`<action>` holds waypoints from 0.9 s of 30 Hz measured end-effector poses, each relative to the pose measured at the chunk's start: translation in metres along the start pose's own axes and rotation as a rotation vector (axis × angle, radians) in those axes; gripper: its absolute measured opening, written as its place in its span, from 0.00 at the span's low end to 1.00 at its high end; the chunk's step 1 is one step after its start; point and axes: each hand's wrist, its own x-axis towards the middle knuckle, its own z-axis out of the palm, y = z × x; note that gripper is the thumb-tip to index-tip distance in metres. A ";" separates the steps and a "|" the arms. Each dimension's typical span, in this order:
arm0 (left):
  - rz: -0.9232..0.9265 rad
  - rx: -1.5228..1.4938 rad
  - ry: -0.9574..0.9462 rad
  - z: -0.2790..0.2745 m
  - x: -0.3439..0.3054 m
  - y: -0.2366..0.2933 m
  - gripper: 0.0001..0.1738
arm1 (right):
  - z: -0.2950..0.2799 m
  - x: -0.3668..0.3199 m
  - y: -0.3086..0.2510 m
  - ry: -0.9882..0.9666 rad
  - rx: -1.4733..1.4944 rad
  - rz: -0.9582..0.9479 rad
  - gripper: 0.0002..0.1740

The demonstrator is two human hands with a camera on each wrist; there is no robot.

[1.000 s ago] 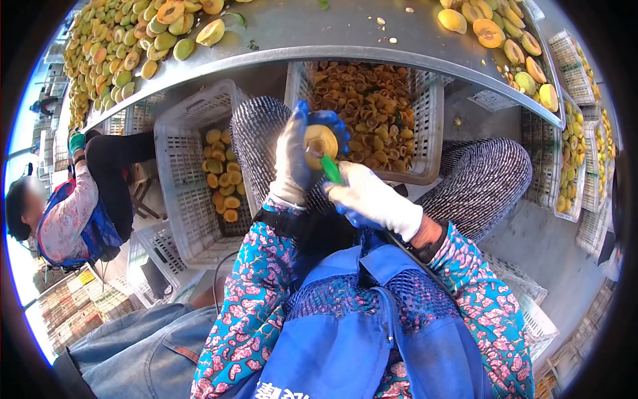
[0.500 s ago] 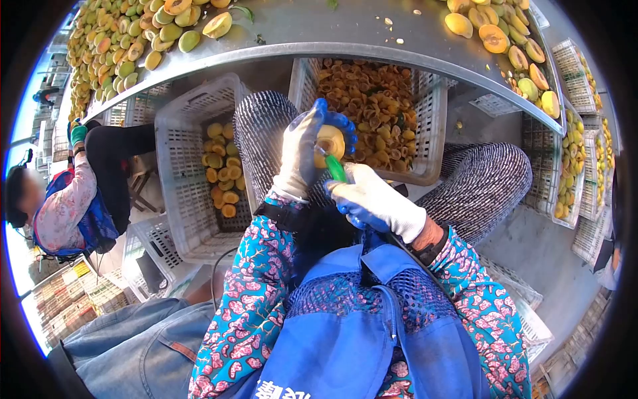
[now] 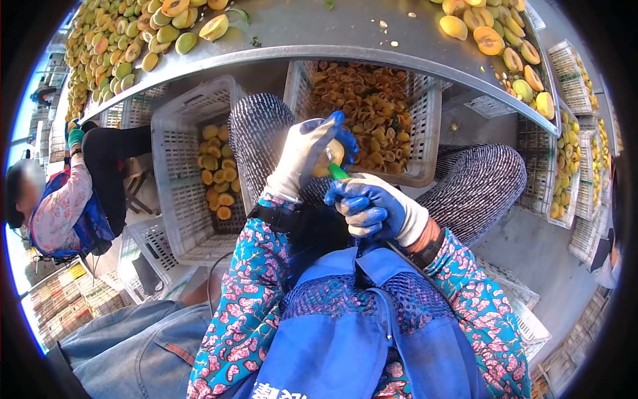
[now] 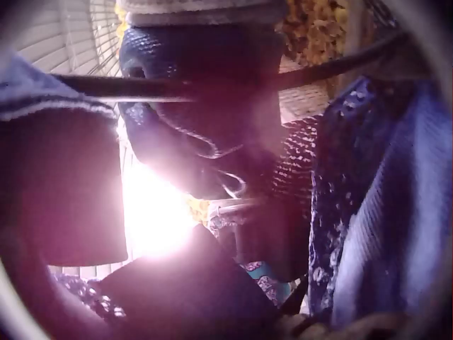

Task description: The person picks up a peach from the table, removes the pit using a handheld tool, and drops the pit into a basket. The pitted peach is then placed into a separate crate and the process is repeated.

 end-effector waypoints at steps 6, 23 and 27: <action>0.007 -0.136 -0.163 0.018 -0.011 0.024 0.24 | -0.014 0.004 0.008 -0.283 0.268 -0.014 0.17; 0.261 -0.964 0.075 0.031 0.028 0.009 0.20 | 0.000 0.008 -0.010 -0.636 0.302 -0.270 0.20; 0.261 -0.798 0.116 0.039 -0.004 0.047 0.20 | 0.014 -0.022 -0.023 -0.167 -0.102 -0.545 0.18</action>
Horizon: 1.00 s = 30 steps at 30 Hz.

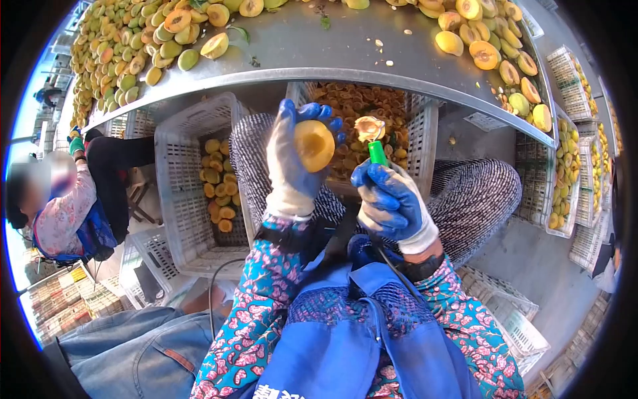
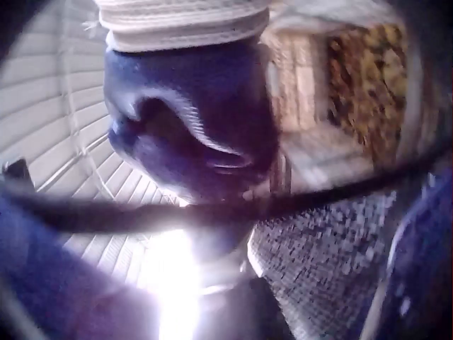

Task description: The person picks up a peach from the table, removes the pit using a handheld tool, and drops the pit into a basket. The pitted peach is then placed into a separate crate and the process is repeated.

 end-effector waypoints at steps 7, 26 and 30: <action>0.590 0.749 0.332 -0.071 -0.029 0.133 0.17 | -0.051 -0.012 -0.003 0.642 -2.114 -0.051 0.20; 0.422 2.147 0.196 -0.010 0.191 0.201 0.33 | -0.091 -0.024 0.001 0.651 -2.065 0.353 0.20; 0.444 2.104 0.304 -0.019 0.181 0.188 0.38 | -0.071 -0.014 -0.001 0.674 -2.025 0.317 0.22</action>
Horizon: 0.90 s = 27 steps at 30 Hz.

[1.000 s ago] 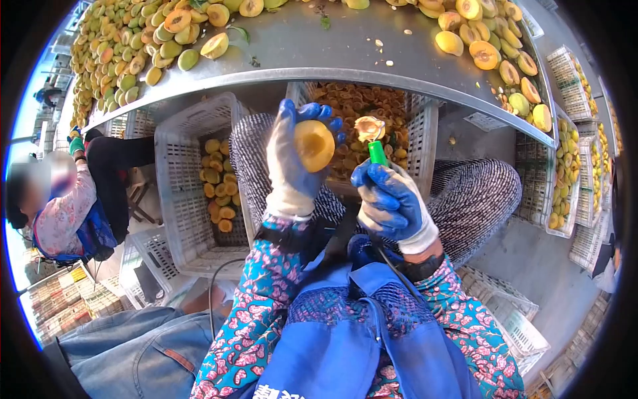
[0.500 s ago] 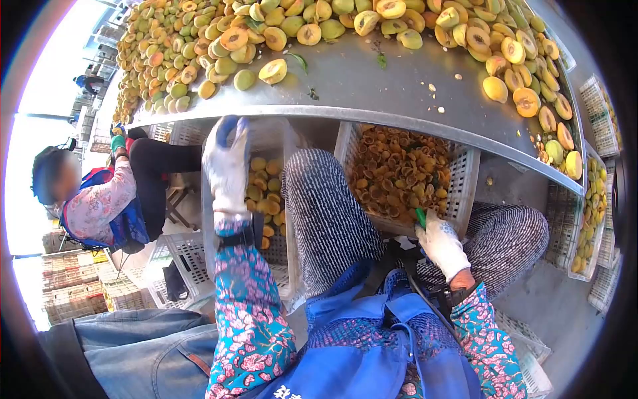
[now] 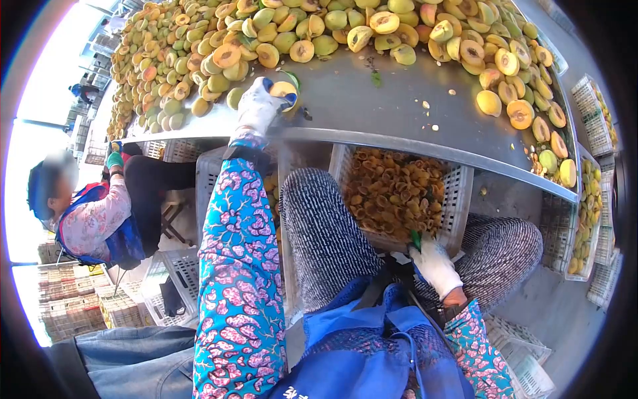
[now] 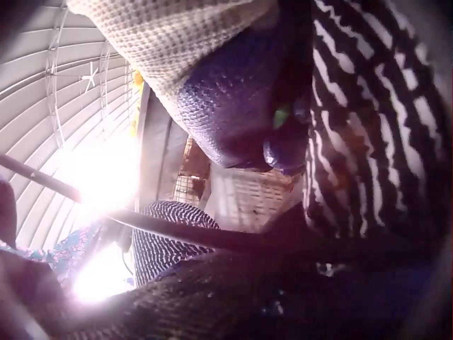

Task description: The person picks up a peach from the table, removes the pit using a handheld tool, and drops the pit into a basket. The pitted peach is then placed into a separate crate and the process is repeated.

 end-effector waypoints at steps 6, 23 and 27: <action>-0.061 -1.146 -0.147 -0.041 -0.064 0.022 0.27 | -0.020 -0.005 -0.025 0.126 0.135 -0.052 0.22; -0.364 -2.380 -0.500 0.035 -0.227 0.077 0.32 | -0.066 -0.019 -0.119 0.236 0.300 -0.370 0.14; -0.199 -1.917 -0.327 0.043 -0.238 0.085 0.30 | -0.050 -0.014 -0.117 0.256 0.138 -0.458 0.16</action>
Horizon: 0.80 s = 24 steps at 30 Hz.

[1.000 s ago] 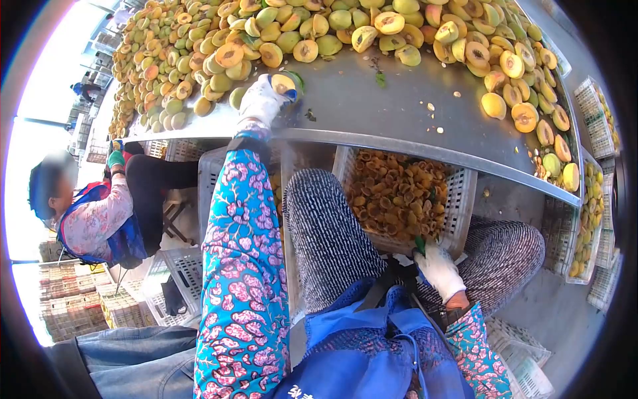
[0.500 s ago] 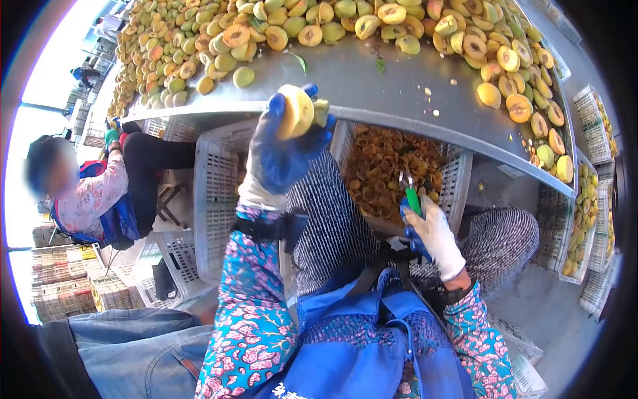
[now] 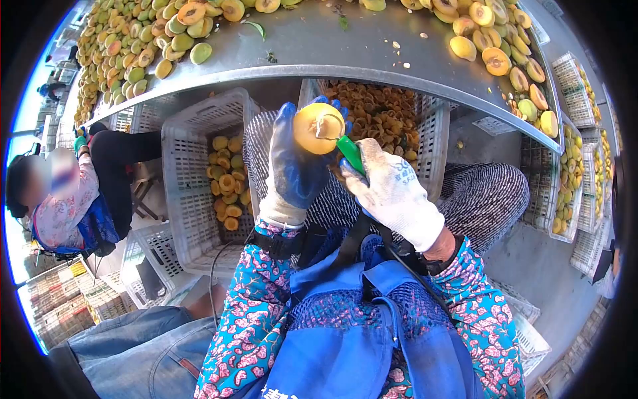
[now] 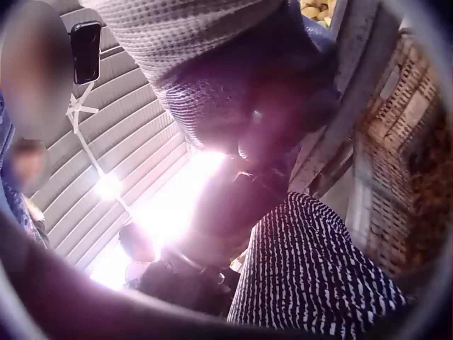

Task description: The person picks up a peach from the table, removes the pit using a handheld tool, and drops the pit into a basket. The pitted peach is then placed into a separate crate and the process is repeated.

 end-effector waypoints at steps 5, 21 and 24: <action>-0.188 -0.275 0.004 0.003 -0.008 0.000 0.27 | 0.005 -0.005 0.004 0.003 -0.199 -0.054 0.18; -0.101 0.083 0.213 -0.027 0.005 -0.034 0.32 | 0.053 -0.015 0.022 -0.122 -0.142 0.029 0.17; -0.097 0.065 0.245 -0.028 0.007 -0.036 0.32 | 0.051 -0.011 0.016 -0.139 -0.150 0.079 0.16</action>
